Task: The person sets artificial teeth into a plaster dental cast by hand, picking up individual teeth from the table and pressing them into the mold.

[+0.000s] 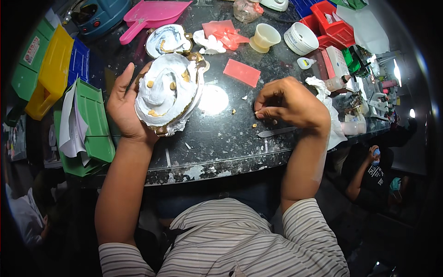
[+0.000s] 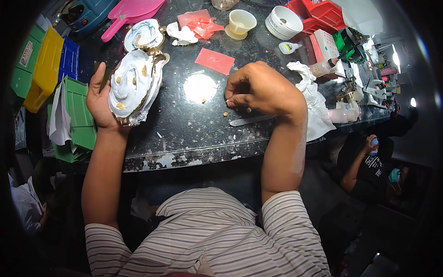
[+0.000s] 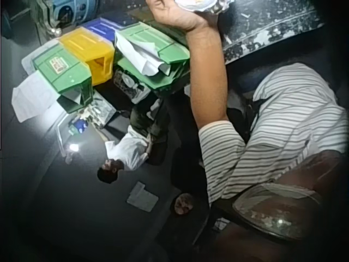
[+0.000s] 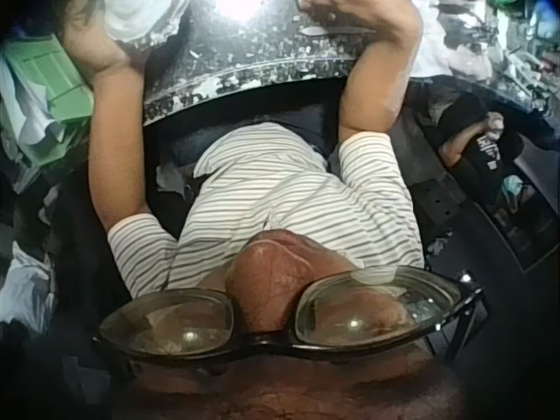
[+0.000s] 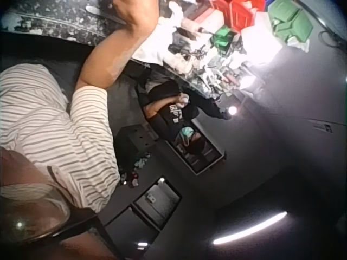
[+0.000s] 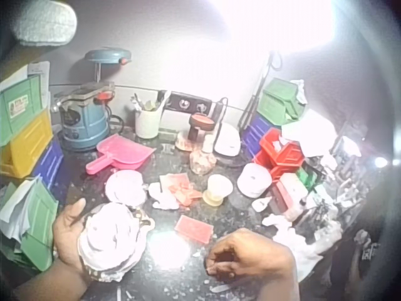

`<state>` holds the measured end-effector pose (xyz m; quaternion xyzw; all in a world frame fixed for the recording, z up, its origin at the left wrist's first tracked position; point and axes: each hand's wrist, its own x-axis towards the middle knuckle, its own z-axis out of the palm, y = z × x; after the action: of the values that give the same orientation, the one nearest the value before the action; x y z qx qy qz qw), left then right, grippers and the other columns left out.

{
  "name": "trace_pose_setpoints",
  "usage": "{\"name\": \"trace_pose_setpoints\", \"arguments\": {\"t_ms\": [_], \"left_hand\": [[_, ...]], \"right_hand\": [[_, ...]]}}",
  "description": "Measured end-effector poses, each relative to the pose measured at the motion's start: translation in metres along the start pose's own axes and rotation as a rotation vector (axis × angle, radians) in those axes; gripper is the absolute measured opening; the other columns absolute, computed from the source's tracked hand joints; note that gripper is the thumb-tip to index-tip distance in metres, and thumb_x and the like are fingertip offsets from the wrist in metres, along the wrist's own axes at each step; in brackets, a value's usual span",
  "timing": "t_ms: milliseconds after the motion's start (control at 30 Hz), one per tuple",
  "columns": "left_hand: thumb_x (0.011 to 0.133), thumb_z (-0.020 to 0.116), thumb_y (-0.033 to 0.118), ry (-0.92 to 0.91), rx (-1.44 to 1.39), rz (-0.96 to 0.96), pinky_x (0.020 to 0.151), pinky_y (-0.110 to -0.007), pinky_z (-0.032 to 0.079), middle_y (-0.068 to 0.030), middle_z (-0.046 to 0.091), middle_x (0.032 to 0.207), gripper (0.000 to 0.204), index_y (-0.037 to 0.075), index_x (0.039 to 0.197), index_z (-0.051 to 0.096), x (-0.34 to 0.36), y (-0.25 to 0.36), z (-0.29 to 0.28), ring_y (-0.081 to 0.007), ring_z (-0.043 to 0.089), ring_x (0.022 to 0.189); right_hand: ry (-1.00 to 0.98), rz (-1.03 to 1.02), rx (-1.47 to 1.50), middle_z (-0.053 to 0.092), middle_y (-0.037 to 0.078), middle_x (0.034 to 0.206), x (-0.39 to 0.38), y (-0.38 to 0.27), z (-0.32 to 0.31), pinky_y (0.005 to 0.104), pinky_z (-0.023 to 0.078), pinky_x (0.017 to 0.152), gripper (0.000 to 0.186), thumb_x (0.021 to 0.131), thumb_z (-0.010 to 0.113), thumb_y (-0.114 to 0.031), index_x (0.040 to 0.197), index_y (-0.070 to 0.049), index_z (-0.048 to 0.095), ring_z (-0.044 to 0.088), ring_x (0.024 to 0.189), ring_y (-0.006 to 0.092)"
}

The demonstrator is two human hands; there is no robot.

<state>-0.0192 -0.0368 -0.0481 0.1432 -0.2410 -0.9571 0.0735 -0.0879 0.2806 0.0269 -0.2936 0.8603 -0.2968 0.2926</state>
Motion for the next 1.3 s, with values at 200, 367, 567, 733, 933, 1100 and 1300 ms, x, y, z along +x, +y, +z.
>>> {"name": "trace_pose_setpoints", "arguments": {"t_ms": [200,367,567,733,933,1100,1300], "left_hand": [[0.102,0.052,0.031,-0.033,-0.020,-0.039,0.103,-0.049,0.054,-0.0260,0.069,0.120,0.048,-0.011,0.119,0.066,-0.001,0.001,0.003,-0.0365,0.068,0.113],[0.102,0.052,0.031,-0.054,-0.012,-0.048,0.104,-0.049,0.054,-0.0262,0.068,0.122,0.049,-0.012,0.120,0.065,0.002,0.000,0.000,-0.0365,0.068,0.114],[0.101,0.053,0.031,-0.018,-0.004,-0.018,0.107,-0.050,0.052,-0.0276,0.066,0.126,0.050,-0.012,0.123,0.063,0.001,0.000,0.002,-0.0374,0.066,0.117],[0.101,0.052,0.032,-0.046,-0.008,-0.048,0.107,-0.049,0.052,-0.0274,0.066,0.125,0.052,-0.014,0.123,0.062,-0.001,0.001,0.005,-0.0372,0.066,0.117],[0.101,0.052,0.032,-0.098,-0.029,-0.091,0.107,-0.049,0.052,-0.0273,0.067,0.125,0.052,-0.015,0.123,0.062,0.000,0.001,0.004,-0.0367,0.066,0.117],[0.101,0.052,0.032,-0.093,-0.015,-0.078,0.107,-0.049,0.051,-0.0273,0.067,0.125,0.053,-0.015,0.124,0.062,0.000,0.001,0.004,-0.0366,0.066,0.119],[0.100,0.052,0.036,-0.149,-0.036,-0.146,0.109,-0.049,0.050,-0.0281,0.066,0.128,0.058,-0.015,0.127,0.059,-0.002,0.003,0.005,-0.0373,0.065,0.121]], "right_hand": [[0.094,-0.116,-0.089,0.074,0.009,0.079,0.000,-0.007,0.002,0.0327,0.054,0.065,0.014,0.080,0.079,-0.003,0.091,0.002,0.073,0.070,0.069,0.0194],[0.143,-0.193,-0.046,0.073,0.008,0.077,0.003,0.005,0.002,0.0324,0.053,0.062,0.016,0.081,0.079,-0.001,0.096,0.001,0.073,0.068,0.067,0.0172],[0.231,-0.032,0.009,0.073,0.006,0.080,-0.003,-0.005,-0.002,0.0281,0.050,0.056,0.016,0.082,0.079,-0.001,0.098,-0.001,0.075,0.064,0.063,0.0109],[0.325,-0.022,0.220,0.073,0.003,0.081,-0.008,-0.010,-0.005,0.0242,0.048,0.055,0.013,0.084,0.080,-0.002,0.096,0.000,0.075,0.063,0.063,0.0057],[0.367,-0.251,0.521,0.072,0.001,0.087,-0.013,-0.012,-0.007,0.0182,0.047,0.054,0.016,0.088,0.078,-0.003,0.103,0.001,0.073,0.064,0.071,0.0032],[0.388,-0.280,0.614,0.073,0.003,0.091,-0.012,-0.014,-0.006,0.0180,0.048,0.054,0.020,0.091,0.075,-0.002,0.110,0.001,0.072,0.066,0.078,0.0042],[0.318,-0.326,0.653,0.075,0.008,0.093,-0.015,-0.012,-0.008,0.0186,0.047,0.053,0.018,0.093,0.073,-0.002,0.110,0.003,0.072,0.066,0.075,0.0059]]}}
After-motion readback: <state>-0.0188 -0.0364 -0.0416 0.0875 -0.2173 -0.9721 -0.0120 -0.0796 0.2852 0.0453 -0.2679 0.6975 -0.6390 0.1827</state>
